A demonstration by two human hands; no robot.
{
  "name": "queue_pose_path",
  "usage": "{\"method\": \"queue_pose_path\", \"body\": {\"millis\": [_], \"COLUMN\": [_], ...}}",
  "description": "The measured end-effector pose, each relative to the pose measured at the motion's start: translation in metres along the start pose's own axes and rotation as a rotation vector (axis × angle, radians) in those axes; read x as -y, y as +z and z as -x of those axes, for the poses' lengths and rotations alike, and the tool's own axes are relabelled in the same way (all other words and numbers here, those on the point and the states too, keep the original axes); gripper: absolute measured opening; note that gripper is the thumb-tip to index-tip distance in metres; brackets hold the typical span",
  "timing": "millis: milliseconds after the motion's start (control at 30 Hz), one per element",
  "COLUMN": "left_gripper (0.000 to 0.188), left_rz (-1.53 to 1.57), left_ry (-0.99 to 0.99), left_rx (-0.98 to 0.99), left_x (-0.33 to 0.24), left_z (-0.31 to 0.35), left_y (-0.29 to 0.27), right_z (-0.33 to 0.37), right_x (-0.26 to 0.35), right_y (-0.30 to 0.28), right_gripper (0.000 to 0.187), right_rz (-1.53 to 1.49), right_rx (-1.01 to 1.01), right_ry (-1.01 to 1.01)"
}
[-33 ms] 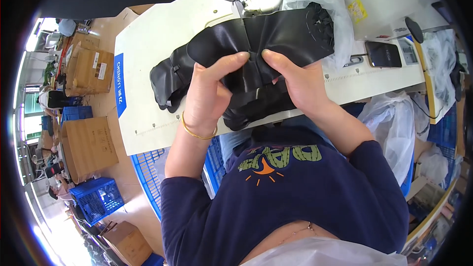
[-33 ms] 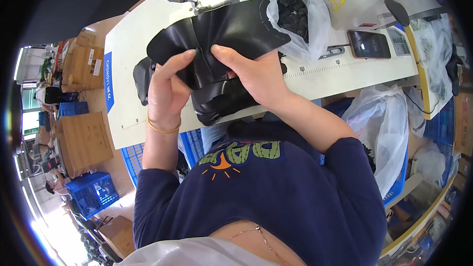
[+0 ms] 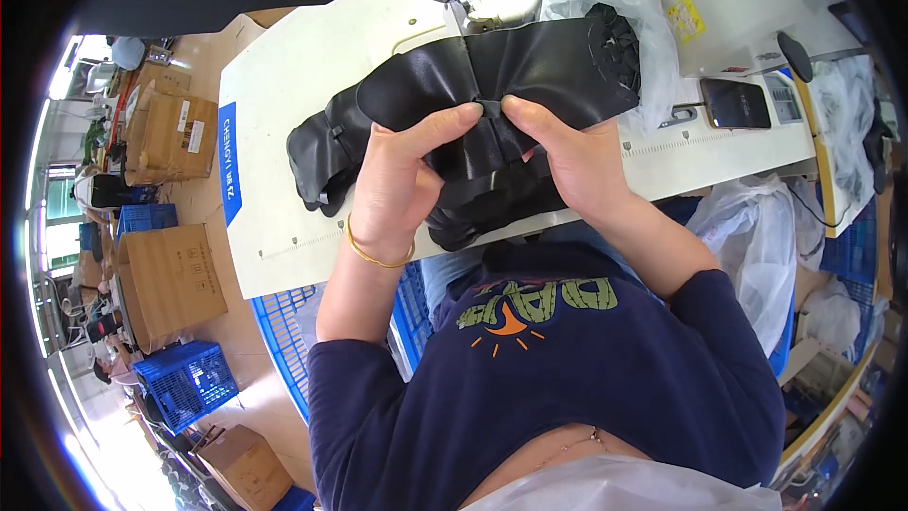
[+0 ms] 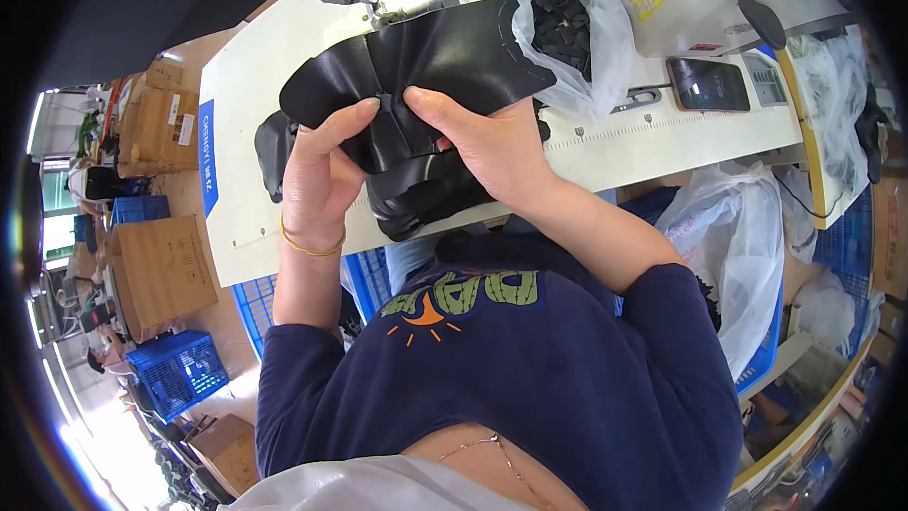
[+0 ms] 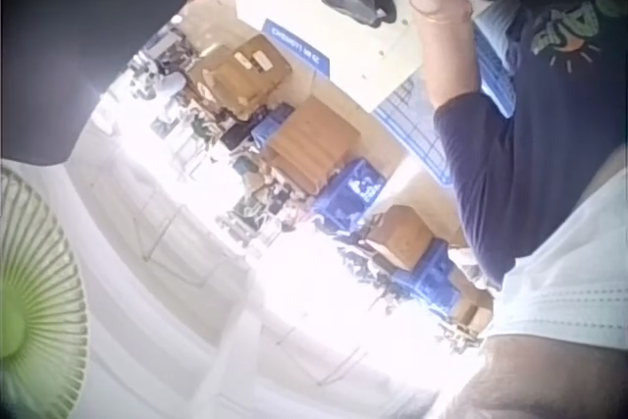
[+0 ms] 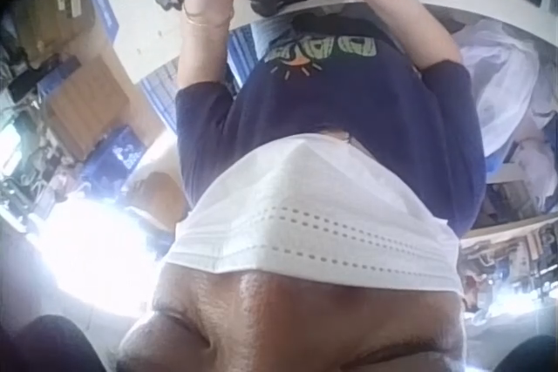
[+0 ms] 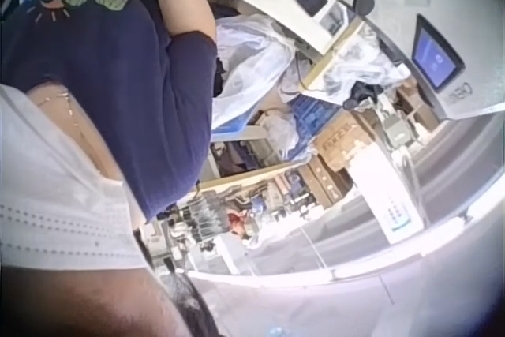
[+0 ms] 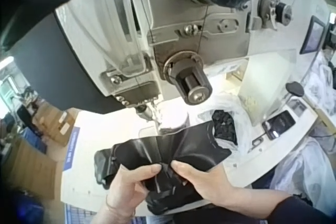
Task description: Stitching shoe upper components using an industrial sewing machine.
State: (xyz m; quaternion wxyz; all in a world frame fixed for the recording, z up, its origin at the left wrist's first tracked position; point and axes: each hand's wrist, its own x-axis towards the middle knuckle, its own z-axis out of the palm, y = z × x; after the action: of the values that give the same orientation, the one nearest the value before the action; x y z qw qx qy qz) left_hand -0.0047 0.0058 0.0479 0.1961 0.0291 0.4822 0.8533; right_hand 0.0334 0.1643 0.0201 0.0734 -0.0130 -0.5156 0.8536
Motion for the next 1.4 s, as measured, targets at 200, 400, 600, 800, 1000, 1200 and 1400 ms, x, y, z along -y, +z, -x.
{"method": "queue_pose_path", "body": {"millis": [200,400,600,800,1000,1200,1400], "left_gripper": [0.025,0.024,0.027,0.027,0.025,0.025,0.026], "left_rz": [-0.183,-0.210,-0.231,-0.240,-0.151,-0.264,-0.273], "left_ry": [0.100,0.140,0.161,0.182,0.069,0.161,0.256], "left_rx": [0.063,0.024,-0.004,0.020,-0.027,0.019,-0.045], "left_x": [0.000,-0.001,0.002,0.004,-0.003,-0.001,-0.001], "left_z": [0.000,0.002,0.001,0.001,0.003,0.002,0.000], "left_y": [0.003,0.004,0.004,0.004,0.006,0.003,0.007], "right_z": [0.005,0.009,0.009,0.008,0.009,0.010,0.010], "right_x": [-0.003,-0.005,-0.014,-0.012,-0.005,-0.005,-0.002], "right_y": [-0.001,-0.002,0.001,0.002,0.004,0.004,0.005], "right_gripper": [0.010,0.013,0.014,0.016,0.018,0.020,0.016], "right_rz": [0.044,0.056,-0.023,0.011,0.079,0.067,0.012], "right_rx": [0.013,0.045,0.036,-0.001,0.014,0.028,-0.057], "right_ry": [0.003,0.016,-0.060,-0.095,-0.174,-0.154,-0.149]}}
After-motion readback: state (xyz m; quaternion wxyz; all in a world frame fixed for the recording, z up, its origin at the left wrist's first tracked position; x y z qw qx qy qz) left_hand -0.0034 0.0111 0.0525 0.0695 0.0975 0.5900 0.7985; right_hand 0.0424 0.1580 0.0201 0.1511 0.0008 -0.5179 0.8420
